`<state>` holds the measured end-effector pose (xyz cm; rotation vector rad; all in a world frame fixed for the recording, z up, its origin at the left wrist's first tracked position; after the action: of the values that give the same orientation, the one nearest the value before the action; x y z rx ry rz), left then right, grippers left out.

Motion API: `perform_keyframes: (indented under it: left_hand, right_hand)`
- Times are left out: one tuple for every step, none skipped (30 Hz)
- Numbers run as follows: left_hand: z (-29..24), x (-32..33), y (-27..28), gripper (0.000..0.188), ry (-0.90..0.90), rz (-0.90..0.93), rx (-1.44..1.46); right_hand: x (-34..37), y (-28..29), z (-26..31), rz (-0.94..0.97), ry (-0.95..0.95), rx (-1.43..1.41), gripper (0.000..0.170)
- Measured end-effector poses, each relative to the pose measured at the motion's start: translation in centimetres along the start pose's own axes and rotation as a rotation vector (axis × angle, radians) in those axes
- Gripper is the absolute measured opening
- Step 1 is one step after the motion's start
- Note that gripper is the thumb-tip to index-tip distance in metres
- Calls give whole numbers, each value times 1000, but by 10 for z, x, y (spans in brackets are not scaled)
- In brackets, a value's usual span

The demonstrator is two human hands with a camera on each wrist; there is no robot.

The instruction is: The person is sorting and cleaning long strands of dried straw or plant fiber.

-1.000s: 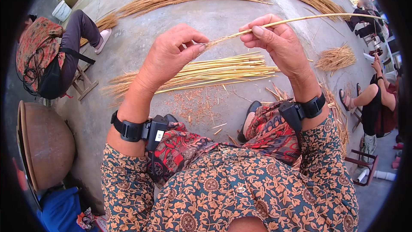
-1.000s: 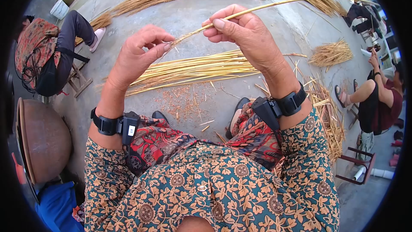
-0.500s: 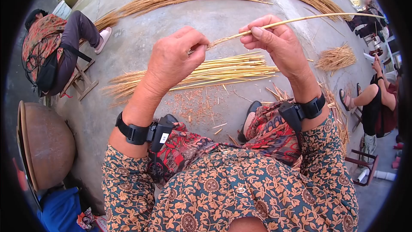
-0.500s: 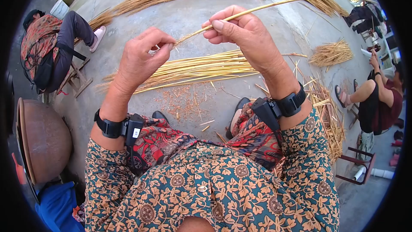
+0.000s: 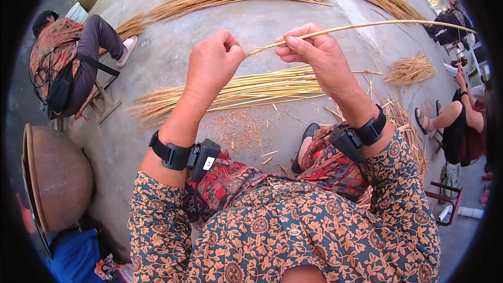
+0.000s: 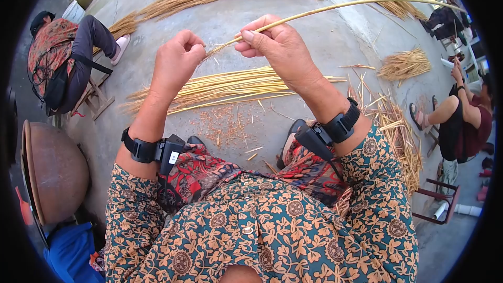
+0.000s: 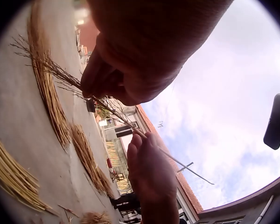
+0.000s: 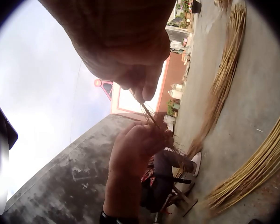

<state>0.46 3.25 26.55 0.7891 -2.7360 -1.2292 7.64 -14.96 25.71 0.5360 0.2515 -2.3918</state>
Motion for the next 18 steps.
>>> perform_keyframes:
  left_hand:
    - [1,-2,0,15,29,18,3]
    - [2,-3,-2,15,29,20,-3]
    - [4,-5,-3,15,30,21,-10]
    - [7,-7,-4,16,30,23,-17]
    - [21,-16,0,15,73,-1,-7]
    - [44,-28,7,15,120,-27,4]
    - [52,-33,14,15,165,-56,14]
    - [53,-35,17,16,124,-73,116]
    - [47,-31,25,17,86,-82,215]
    - [41,-28,32,19,52,-93,318]
    - [40,-27,37,24,43,-89,307]
    - [41,-27,40,24,68,-78,310]
    - [41,-26,44,25,86,-67,312]
    - [40,-24,47,25,104,-54,311]
    - [37,-20,47,21,149,0,433]
    - [35,-19,44,20,84,1,484]
    - [34,-18,39,18,18,1,534]
    - [32,-17,37,17,-49,1,583]
  right_hand:
    - [0,-1,-1,-5,-5,-3,16]
    - [0,0,-2,-11,-10,-5,16]
    - [0,1,-2,-28,-8,0,16]
    - [0,3,-1,-46,-5,5,16]
    - [0,5,0,-64,-3,10,17]
    - [1,11,1,-102,-29,4,17]
    - [1,21,5,-139,-51,-2,17]
    - [0,29,7,-184,-68,-11,17]
    - [1,32,7,-207,-66,-17,19]
    - [1,34,6,-222,-63,-37,19]
    - [0,36,4,-235,-61,-55,20]
    - [-2,39,4,-247,-53,-71,20]
    - [-4,42,3,-250,-56,-75,21]
    - [-4,44,2,-255,-62,-82,21]
    - [-4,46,1,-258,-72,-88,21]
    - [-4,48,-1,-257,-84,-101,21]
    - [-4,50,-2,-255,-95,-113,20]
    - [-4,50,-3,-253,-106,-126,20]
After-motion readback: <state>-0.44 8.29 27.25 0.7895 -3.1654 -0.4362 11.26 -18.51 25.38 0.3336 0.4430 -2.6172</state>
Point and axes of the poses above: each hand's wrist, its own x-axis away from the middle knuckle, its own y-axis out of the back of the hand, z = x × y, the point moved 5 cm from there along -x, towards the middle knuckle, and after that the axes turned 11 degrees about y, right-handed, at the moved point
